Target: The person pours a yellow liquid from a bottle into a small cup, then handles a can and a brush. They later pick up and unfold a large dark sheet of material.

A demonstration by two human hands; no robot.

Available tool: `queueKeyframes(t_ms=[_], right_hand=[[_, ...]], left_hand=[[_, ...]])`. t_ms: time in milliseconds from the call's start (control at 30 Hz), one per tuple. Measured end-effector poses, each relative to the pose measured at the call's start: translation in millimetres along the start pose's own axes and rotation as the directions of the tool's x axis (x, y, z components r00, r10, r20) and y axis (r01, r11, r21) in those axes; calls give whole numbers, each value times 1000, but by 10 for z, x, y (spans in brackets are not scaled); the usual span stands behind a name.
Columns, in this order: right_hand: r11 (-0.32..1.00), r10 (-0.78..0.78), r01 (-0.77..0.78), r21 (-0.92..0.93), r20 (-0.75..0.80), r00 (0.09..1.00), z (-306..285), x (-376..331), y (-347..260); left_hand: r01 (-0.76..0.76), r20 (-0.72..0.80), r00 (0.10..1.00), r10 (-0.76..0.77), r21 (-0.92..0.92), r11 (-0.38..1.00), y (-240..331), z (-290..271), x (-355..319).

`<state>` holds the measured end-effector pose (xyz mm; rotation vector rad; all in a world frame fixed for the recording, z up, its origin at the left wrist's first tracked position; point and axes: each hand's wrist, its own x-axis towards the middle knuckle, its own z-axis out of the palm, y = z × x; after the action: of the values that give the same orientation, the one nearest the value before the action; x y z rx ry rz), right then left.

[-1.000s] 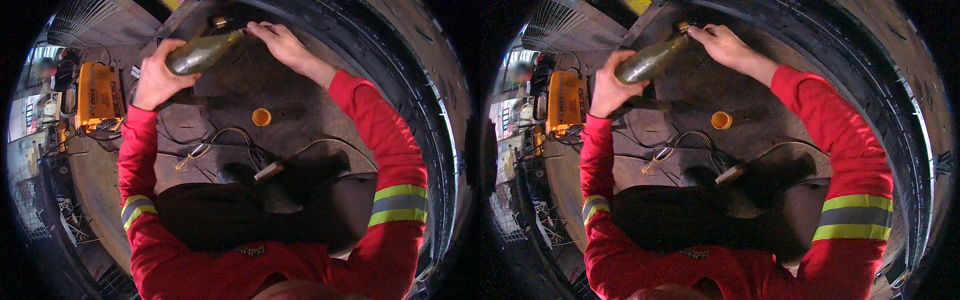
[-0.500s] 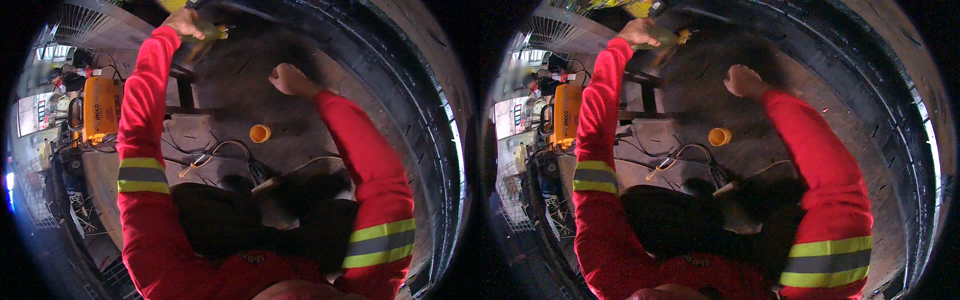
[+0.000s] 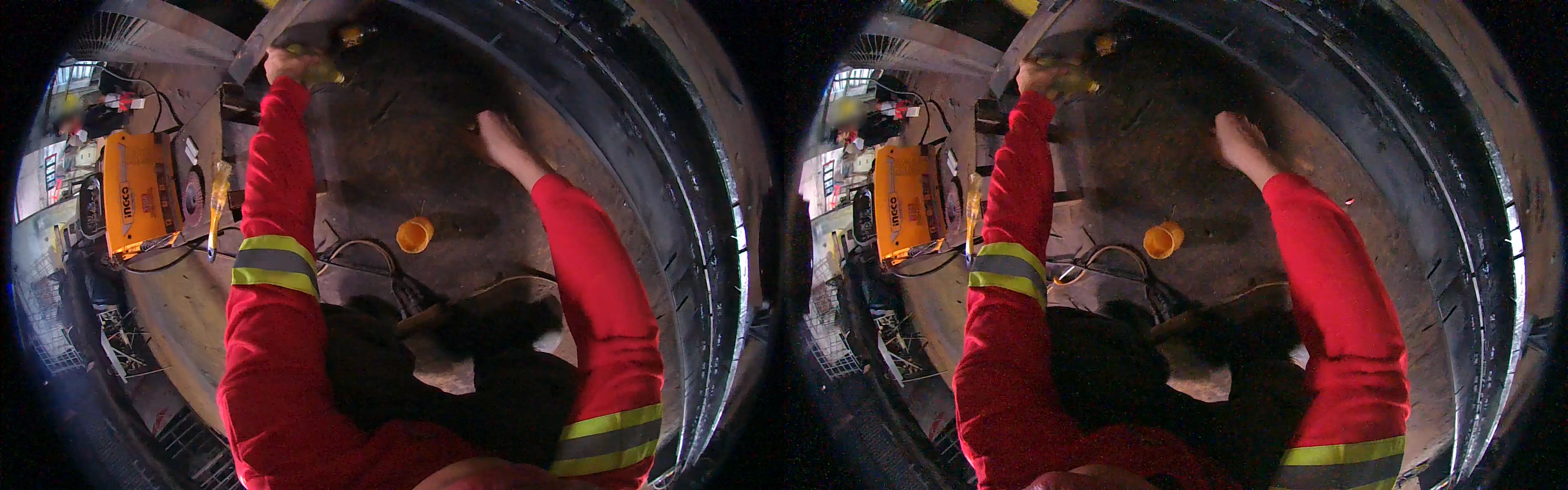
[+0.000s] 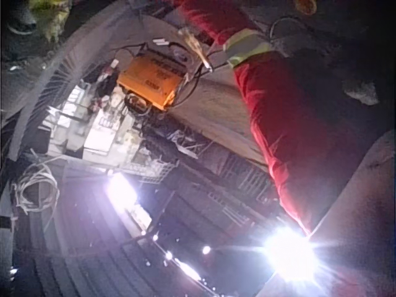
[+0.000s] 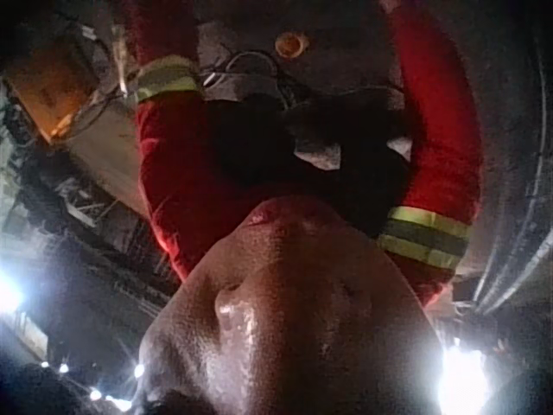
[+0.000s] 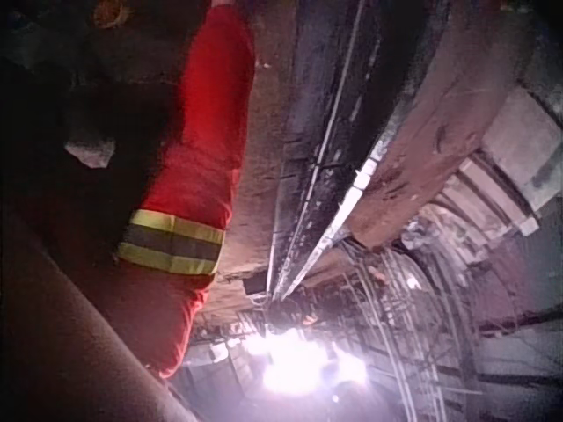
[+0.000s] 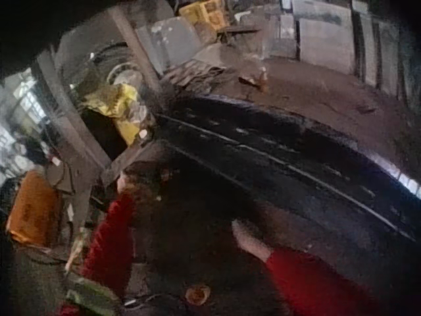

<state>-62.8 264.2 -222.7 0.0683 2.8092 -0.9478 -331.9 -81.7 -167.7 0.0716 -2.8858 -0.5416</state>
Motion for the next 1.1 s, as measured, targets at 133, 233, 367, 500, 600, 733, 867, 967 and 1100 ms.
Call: queueKeyframes(t_ms=[133, 233, 367, 500, 600, 733, 867, 967, 1100], right_hand=[[998, 56, -56, 1, 30, 998, 45, -47, -58], [997, 79, -79, 2, 80, 994, 43, -89, -146], [996, 90, -90, -5, 112, 990, -3, -112, -222], [995, 94, -89, -40, 158, 983, -115, -156, -320], [995, 90, -84, -51, 129, 988, -47, -115, -235], [995, 99, -97, -31, 93, 991, -1, -88, -144], [997, 81, -79, -18, 115, 990, -85, -124, -261], [997, 81, -82, -1, 127, 989, -156, -178, -340], [996, 90, -88, -24, 120, 989, -154, -181, -297]], left_hand=[[27, -171, 984, -47, -114, 993, 303, 1, -343], [16, -203, 978, -39, -114, 993, 324, 42, -423], [-138, -367, 926, 90, -108, 984, 378, 73, -479], [-152, -492, 868, 69, -131, 980, 509, -98, -424], [-158, -505, 862, 38, -197, 968, 609, -308, -335], [-129, -492, 871, -11, -249, 960, 720, -393, -338], [-145, -469, 883, -10, -292, 945, 763, -524, -349], [-133, -465, 885, -16, -285, 949, 839, -594, -312], [-180, -493, 869, 41, -238, 954, 939, -545, -313]])
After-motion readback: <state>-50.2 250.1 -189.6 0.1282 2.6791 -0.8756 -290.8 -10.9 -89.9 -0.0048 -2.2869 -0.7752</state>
